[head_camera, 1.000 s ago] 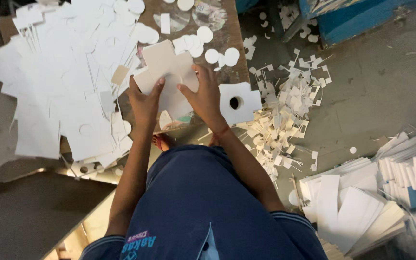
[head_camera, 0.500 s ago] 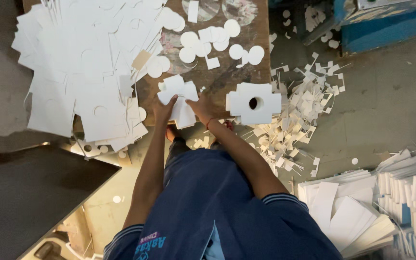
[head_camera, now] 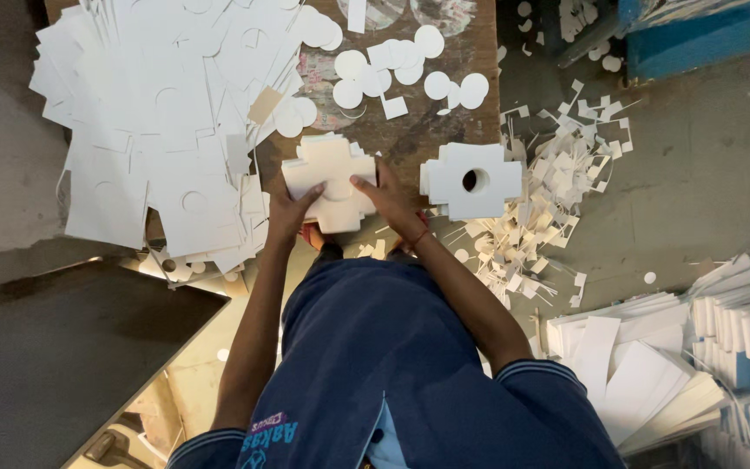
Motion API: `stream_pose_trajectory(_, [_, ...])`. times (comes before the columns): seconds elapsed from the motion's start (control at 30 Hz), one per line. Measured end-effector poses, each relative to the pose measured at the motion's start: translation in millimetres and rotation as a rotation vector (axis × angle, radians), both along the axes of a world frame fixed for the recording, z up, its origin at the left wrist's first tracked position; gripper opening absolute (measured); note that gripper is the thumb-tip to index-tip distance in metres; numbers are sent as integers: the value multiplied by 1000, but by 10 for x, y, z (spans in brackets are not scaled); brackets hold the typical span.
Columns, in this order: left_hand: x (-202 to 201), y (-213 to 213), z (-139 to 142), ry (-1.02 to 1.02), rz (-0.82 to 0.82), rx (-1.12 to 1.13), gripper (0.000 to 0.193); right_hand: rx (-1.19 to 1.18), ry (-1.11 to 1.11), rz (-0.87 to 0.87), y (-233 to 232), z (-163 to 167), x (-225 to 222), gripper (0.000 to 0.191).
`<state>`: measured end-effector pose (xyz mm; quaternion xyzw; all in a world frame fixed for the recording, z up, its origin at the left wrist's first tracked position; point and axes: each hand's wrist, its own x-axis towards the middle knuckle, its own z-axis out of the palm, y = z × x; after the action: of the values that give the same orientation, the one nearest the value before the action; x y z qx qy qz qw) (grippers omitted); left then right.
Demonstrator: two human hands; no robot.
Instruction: The person sorts and stacks white paper cutouts with circular holes on a cluttered workbench. They repeatedly pick up stacks, separate individual pieces, and reorganize them into neat piles while discarding excess scraps.
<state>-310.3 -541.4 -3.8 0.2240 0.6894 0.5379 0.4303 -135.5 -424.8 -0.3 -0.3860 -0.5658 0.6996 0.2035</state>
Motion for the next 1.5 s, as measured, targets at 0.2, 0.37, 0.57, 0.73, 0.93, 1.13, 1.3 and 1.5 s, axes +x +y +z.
stream_pose_trajectory(0.2, [-67,627,153,445,-115,345,47,-49,156,-260,316,110,-3,40])
stream_pose_trajectory(0.37, [-152,1344,189,594,-151,424,52,549,286,-386,800,162,-219,36])
stream_pose_trajectory(0.57, [-83,1867,-193,356,-120,328,60,272,142,-581,1247,-189,-606,50])
stream_pose_trajectory(0.73, [-47,1890,-484,299,-82,207,53,353,-72,-686,1060,-589,-625,59])
stream_pose_trajectory(0.93, [54,1921,-289,444,-37,390,50,621,-276,-853,1177,-403,-614,75])
stream_pose_trajectory(1.13, [513,1937,136,564,120,346,46,424,-406,-1058,1234,100,-562,75])
stream_pose_trajectory(1.3, [775,1963,504,499,100,394,47,633,-325,-773,1248,440,64,101])
stream_pose_trajectory(1.5, [1310,1939,648,501,35,360,44,803,-458,-759,1106,523,702,106])
